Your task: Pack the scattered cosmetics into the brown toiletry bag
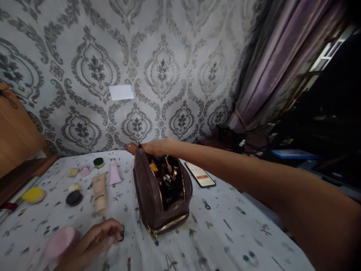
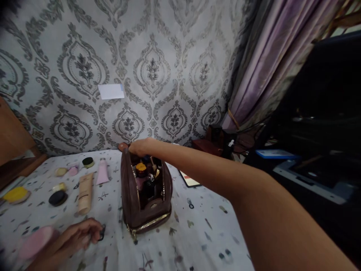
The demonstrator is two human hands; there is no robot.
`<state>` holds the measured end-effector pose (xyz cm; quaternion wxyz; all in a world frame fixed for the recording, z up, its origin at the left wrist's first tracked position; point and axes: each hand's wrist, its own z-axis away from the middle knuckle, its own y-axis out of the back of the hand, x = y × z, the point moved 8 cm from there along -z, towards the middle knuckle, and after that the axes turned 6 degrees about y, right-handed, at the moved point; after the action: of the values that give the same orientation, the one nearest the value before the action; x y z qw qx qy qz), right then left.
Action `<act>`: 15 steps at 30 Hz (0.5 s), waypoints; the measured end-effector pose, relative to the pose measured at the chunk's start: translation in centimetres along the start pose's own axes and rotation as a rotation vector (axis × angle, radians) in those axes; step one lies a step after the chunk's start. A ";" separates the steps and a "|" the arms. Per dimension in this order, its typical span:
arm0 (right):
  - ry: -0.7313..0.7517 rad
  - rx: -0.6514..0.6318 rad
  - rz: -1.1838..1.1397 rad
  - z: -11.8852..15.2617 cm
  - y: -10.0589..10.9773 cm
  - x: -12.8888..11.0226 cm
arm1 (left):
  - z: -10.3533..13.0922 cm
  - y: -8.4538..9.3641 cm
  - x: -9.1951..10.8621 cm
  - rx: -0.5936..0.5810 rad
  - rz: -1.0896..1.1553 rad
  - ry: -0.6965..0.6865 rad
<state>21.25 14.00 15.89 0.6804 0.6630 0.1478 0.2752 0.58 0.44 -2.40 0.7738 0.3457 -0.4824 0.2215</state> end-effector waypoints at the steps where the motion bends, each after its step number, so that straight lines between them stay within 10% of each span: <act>1: 0.012 0.010 0.004 0.6 0.8 -0.3 | 0.0 0.0 -0.2 0.009 0.003 -0.007; 9: 0.031 0.552 -0.135 8.9 5.7 -6.6 | 0.1 -0.4 0.5 -0.021 0.123 -0.106; 15: 0.368 0.634 -0.494 12.2 2.1 -16.9 | 0.7 -0.2 2.2 0.009 0.206 -0.153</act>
<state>14.19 -5.71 16.13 0.4513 0.7236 0.4975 0.1588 1.24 -0.23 -0.28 0.7064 0.3137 -0.5720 0.2747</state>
